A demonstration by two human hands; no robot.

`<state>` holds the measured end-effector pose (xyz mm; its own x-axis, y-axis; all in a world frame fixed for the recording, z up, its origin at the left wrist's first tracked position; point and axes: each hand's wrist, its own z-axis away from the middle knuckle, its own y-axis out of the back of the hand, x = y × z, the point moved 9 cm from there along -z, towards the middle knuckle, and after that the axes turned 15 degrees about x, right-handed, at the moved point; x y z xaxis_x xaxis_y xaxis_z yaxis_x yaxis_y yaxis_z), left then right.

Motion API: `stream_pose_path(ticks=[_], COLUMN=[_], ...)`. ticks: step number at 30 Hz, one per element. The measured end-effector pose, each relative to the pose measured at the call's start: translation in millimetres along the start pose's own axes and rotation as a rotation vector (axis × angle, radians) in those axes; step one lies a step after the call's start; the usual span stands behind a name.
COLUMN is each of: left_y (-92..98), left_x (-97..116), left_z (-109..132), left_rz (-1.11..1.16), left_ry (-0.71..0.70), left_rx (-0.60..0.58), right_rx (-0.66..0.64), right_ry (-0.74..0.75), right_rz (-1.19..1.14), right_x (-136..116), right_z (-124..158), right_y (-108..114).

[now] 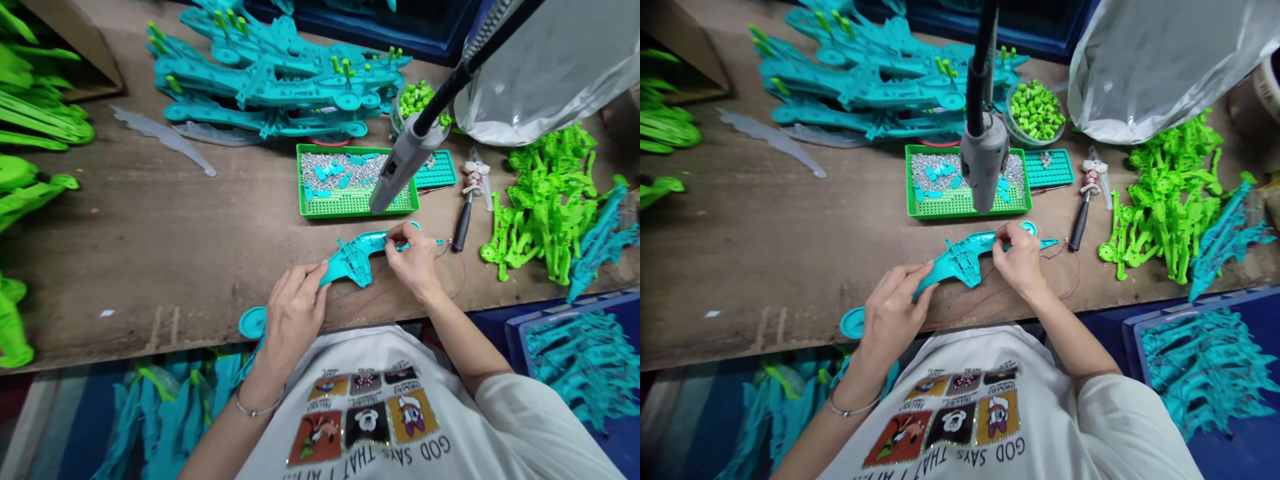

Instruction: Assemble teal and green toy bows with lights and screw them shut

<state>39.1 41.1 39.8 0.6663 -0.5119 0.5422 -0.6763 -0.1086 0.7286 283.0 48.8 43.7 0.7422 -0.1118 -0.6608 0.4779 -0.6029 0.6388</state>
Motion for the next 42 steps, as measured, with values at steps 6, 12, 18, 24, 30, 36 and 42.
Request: stream_pose_path(ticks=[6,12,18,24,30,36,42], left_y=[-1.5,-0.9,-10.6,-14.6,-18.7,-19.9,-17.6], left_x=[-5,-5,-19,-28,-50,-51,-28], left_z=[-2,-2,0,-6,-19,-24,-20], left_rz=[0.062,0.061,0.051,0.023,-0.035,-0.047,-0.031], left_ry=[0.006,-0.016,0.010,0.006,-0.057,-0.117,-0.104], left_rx=[-0.003,0.015,0.003,-0.048,-0.104,-0.156,-0.206], right_rx=[0.031,-0.006,-0.126,-0.125,0.027,0.056,-0.052], right_ry=[0.258,0.328,0.323,0.315,0.122,-0.067,0.053], right_rz=[0.244,0.455,0.415,0.183,0.022,0.139,0.099], right_x=[-15,-28,-26,-24,14,68,49], right_z=[19,19,27,45,36,49,65], right_y=[-12,-23,-32,-23,51,83,49])
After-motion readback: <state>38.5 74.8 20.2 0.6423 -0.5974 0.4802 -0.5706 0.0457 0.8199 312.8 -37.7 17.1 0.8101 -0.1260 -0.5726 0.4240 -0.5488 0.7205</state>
